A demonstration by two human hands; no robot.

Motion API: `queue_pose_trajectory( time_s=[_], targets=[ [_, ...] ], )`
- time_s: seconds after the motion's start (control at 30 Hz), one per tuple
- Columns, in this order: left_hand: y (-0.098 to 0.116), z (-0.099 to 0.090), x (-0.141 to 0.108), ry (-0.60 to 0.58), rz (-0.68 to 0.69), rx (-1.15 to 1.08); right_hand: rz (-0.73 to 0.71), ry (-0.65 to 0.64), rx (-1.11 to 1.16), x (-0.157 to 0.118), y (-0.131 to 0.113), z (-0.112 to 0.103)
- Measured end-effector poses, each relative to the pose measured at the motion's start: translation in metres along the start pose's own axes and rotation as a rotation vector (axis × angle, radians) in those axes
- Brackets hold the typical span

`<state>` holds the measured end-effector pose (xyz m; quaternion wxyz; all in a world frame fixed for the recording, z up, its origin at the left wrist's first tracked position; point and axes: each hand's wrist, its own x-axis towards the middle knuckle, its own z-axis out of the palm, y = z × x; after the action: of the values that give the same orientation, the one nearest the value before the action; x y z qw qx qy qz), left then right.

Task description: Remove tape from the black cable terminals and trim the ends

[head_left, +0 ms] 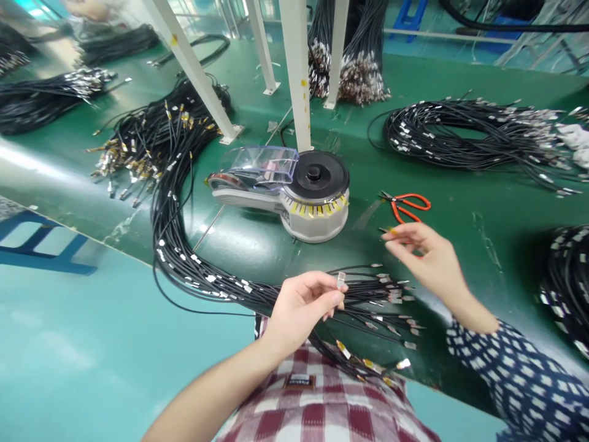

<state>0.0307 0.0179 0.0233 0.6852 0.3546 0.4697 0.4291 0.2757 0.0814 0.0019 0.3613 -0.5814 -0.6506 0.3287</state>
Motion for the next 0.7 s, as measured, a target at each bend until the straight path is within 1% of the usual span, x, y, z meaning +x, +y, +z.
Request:
queue_pose_trajectory(
  time_s=[0.07,0.1,0.13,0.2,0.3,0.37,0.4,0.43,0.5,0.57,0.6,0.63,0.7],
  targets=[
    [-0.002,0.001,0.001,-0.024,0.025,0.054,-0.065,0.092,-0.450,0.000,0.031,-0.018],
    [-0.003,0.002,0.002,-0.043,0.030,0.077,-0.078,0.091,-0.644,-0.002,0.044,-0.026],
    [-0.003,0.004,0.004,-0.068,0.026,0.095,-0.107,0.089,-0.771,-0.005,0.054,-0.033],
    [-0.005,0.010,0.006,-0.136,-0.009,0.127,-0.151,0.070,-0.920,-0.011,0.064,-0.041],
    [-0.006,0.017,0.007,-0.212,-0.051,0.255,-0.185,0.021,-0.972,-0.012,0.062,-0.043],
    [-0.007,0.020,0.004,-0.212,0.015,0.421,-0.194,-0.039,-0.941,-0.008,0.056,-0.043],
    [-0.008,0.020,0.002,-0.210,0.089,0.503,-0.194,-0.073,-0.890,-0.007,0.052,-0.044],
    [-0.009,0.020,-0.001,-0.213,0.189,0.578,-0.182,-0.109,-0.806,-0.008,0.047,-0.045],
    [-0.011,0.019,-0.006,-0.222,0.440,0.709,-0.136,-0.194,-0.552,-0.014,0.035,-0.046],
    [-0.013,0.017,-0.010,-0.215,0.685,0.838,-0.098,-0.291,-0.269,-0.025,0.020,-0.048],
    [-0.014,0.017,-0.011,-0.203,0.781,0.901,-0.091,-0.336,-0.153,-0.032,0.011,-0.049],
    [-0.015,0.016,-0.011,-0.191,0.854,0.954,-0.077,-0.381,-0.063,-0.039,0.003,-0.050],
    [-0.016,0.014,-0.011,-0.170,0.937,1.022,-0.037,-0.469,0.040,-0.051,-0.014,-0.054]
  ],
)
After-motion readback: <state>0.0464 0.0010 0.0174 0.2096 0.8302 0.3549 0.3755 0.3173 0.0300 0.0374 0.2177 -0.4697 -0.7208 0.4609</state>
